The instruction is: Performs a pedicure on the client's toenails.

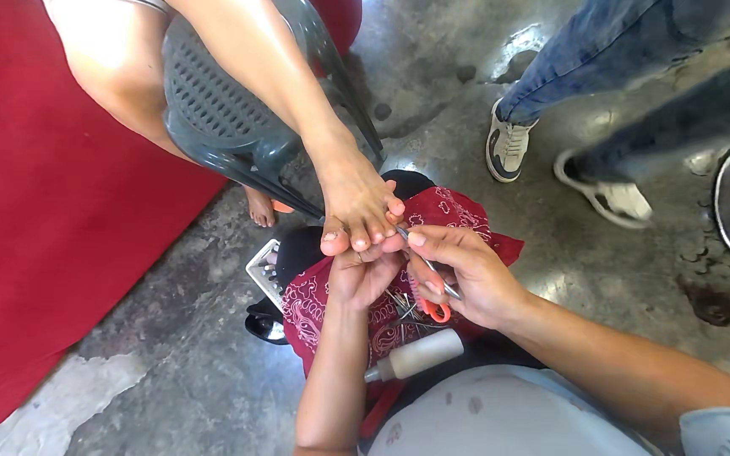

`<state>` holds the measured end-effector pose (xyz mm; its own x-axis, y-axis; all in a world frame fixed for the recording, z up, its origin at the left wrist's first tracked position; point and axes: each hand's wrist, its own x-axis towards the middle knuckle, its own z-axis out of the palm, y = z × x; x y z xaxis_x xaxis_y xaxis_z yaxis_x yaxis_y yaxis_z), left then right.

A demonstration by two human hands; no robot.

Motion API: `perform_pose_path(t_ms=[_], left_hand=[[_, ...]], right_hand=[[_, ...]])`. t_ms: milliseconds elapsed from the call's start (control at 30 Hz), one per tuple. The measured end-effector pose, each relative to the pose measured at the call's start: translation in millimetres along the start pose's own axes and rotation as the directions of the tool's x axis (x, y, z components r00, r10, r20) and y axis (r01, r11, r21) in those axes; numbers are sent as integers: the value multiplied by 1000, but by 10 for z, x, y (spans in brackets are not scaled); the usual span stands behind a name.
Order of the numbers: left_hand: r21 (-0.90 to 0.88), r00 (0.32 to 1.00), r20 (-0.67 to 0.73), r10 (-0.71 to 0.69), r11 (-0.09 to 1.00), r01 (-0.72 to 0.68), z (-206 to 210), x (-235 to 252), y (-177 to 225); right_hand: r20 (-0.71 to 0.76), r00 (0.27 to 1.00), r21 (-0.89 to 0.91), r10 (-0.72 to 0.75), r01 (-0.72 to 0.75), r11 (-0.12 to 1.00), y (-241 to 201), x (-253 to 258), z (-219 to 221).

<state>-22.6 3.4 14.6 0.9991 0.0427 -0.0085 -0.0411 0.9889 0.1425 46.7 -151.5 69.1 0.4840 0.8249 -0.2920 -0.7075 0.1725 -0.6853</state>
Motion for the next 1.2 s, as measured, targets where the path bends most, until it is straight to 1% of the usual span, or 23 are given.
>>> perform_pose_path(t_ms=[67, 267, 367, 500, 667, 767, 933, 1200], left_hand=[[0, 1000, 15, -8, 1000, 8, -11, 3, 2], [-7, 1000, -12, -13, 1000, 13, -29, -12, 2], [0, 1000, -9, -16, 1000, 16, -25, -10, 3], [-10, 1000, 3, -25, 1000, 25, -28, 1, 2], [38, 1000, 9, -7, 999, 7, -35, -13, 3], [30, 1000, 10, -11, 999, 10, -31, -10, 4], [-1, 1000, 7, -18, 1000, 18, -18, -8, 5], [-31, 1000, 1, -23, 999, 23, -10, -11, 2]], right_hand=[[10, 999, 18, 49, -49, 999, -40, -21, -3], [66, 980, 8, 188, -189, 982, -192, -41, -36], [90, 969, 14, 231, -233, 972, -245, -32, -48], [85, 965, 38, 249, -253, 967, -272, -36, -31], [38, 975, 5, 217, -217, 976, -248, -25, 2], [11, 985, -19, 172, -172, 985, -184, -20, 4], [21, 996, 26, 81, -82, 996, -56, -5, -14], [24, 999, 73, 47, -49, 996, 5, 5, -1]])
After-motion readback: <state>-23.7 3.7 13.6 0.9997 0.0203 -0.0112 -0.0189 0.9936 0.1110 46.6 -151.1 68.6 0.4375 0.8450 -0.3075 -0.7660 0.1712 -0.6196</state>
